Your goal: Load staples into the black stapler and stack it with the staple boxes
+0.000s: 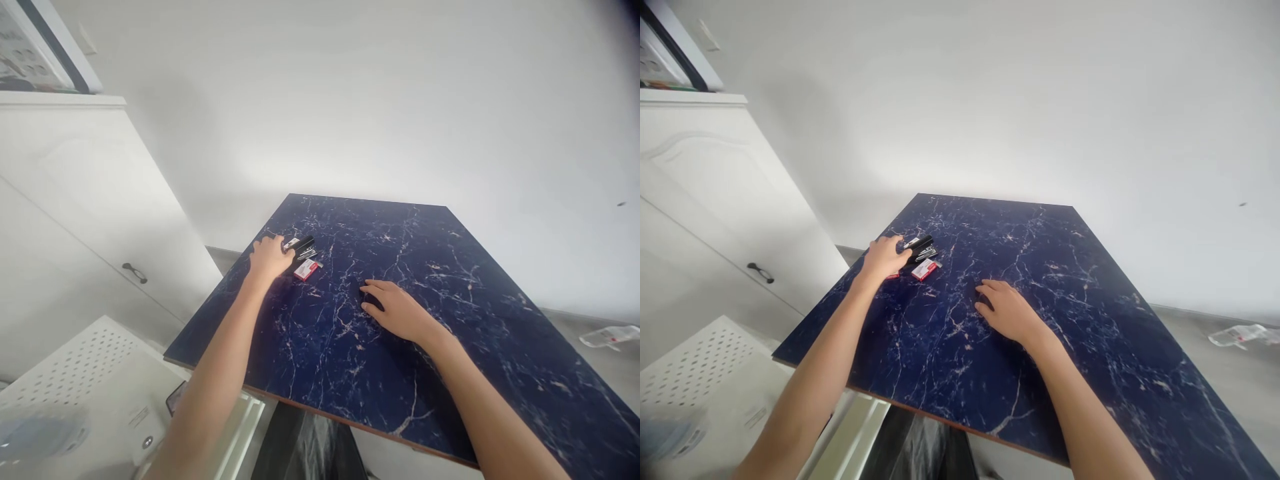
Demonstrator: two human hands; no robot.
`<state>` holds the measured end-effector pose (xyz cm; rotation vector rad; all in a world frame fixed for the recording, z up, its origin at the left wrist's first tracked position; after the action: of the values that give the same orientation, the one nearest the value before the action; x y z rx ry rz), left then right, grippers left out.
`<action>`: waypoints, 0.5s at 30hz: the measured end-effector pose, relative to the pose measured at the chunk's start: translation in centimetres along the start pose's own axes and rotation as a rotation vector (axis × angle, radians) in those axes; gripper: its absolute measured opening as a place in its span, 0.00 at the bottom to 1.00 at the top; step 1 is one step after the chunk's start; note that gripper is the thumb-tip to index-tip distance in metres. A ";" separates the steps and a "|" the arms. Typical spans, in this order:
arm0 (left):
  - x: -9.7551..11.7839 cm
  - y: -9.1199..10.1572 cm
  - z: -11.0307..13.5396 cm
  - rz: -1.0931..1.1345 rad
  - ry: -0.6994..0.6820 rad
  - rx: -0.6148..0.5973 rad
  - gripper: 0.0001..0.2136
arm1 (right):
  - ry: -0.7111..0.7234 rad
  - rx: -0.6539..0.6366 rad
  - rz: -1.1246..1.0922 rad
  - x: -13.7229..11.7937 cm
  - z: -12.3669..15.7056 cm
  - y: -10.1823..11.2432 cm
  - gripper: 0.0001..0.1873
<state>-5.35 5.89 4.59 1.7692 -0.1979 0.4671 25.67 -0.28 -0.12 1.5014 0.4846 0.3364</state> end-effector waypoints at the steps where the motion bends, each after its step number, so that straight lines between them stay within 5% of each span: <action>1: -0.7 -0.3 -0.3 0.002 0.024 -0.094 0.26 | 0.001 0.002 0.004 -0.1 0.0 0.0 0.30; 5: -1.5 -1.7 -0.5 0.051 -0.036 -0.317 0.25 | 0.002 0.001 0.000 0.0 -0.1 -0.2 0.30; 15: -0.7 -3.3 -0.6 0.189 -0.273 -0.282 0.27 | 0.011 0.025 -0.020 -0.1 0.1 0.1 0.29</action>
<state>-4.89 7.25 1.42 1.5373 -0.5986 0.3123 25.66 -0.37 -0.04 1.5189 0.5137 0.3236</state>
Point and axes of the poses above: each hand's wrist, its own z-axis away from the middle knuckle, its own y-axis out of the back of the hand, x = y × z, the point moved 5 cm from there along -z, towards the middle knuckle, and after that the axes turned 10 degrees about z, right-handed, at the moved point
